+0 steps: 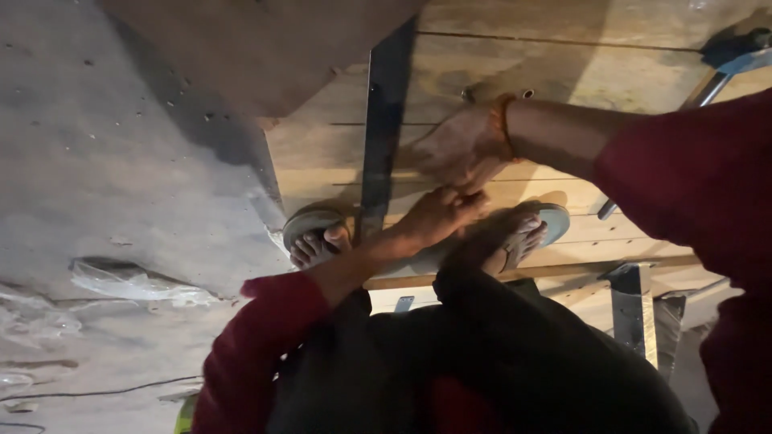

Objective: The person sits on the floor with a wooden plank between their feet and works on a flat metal strip laid across it. They position a punch-like tool on the strip, strike or press it to form holes, reposition the strip and tool repeatedly, and at one point use a blue-handled tool on the workpiece.

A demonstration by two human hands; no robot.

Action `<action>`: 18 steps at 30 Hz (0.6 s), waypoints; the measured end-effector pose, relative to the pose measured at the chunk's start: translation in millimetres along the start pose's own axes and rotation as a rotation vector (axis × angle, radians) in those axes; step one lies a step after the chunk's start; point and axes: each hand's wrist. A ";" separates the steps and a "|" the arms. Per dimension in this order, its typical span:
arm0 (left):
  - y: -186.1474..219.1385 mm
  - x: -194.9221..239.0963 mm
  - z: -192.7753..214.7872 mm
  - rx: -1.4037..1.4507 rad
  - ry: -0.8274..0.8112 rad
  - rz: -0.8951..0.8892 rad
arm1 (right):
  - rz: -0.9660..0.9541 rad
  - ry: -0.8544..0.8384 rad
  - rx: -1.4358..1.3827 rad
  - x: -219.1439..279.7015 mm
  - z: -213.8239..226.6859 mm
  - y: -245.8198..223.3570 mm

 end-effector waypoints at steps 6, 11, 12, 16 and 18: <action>2.0 47.2 30.7 -0.789 0.233 -0.297 | -0.192 -0.180 -0.716 2.6 7.4 53.9; 85.5 104.3 57.0 -0.168 0.470 0.259 | -0.863 -0.029 -0.826 6.1 6.4 75.8; 77.3 105.1 57.0 -0.169 0.478 0.254 | -0.860 -0.023 -0.818 7.9 7.3 82.0; 51.5 113.2 48.5 -0.284 0.532 -0.129 | -0.912 -0.017 -0.668 6.8 16.5 101.0; 43.2 115.3 46.3 -0.477 0.594 -0.298 | -0.926 -0.038 -0.590 8.8 17.1 107.2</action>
Point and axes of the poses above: each hand's wrist, its own x-axis away from the middle knuckle, its own z-axis out of the back of the hand, y = z × x, and after that the axes turned 11 degrees about x, right-handed
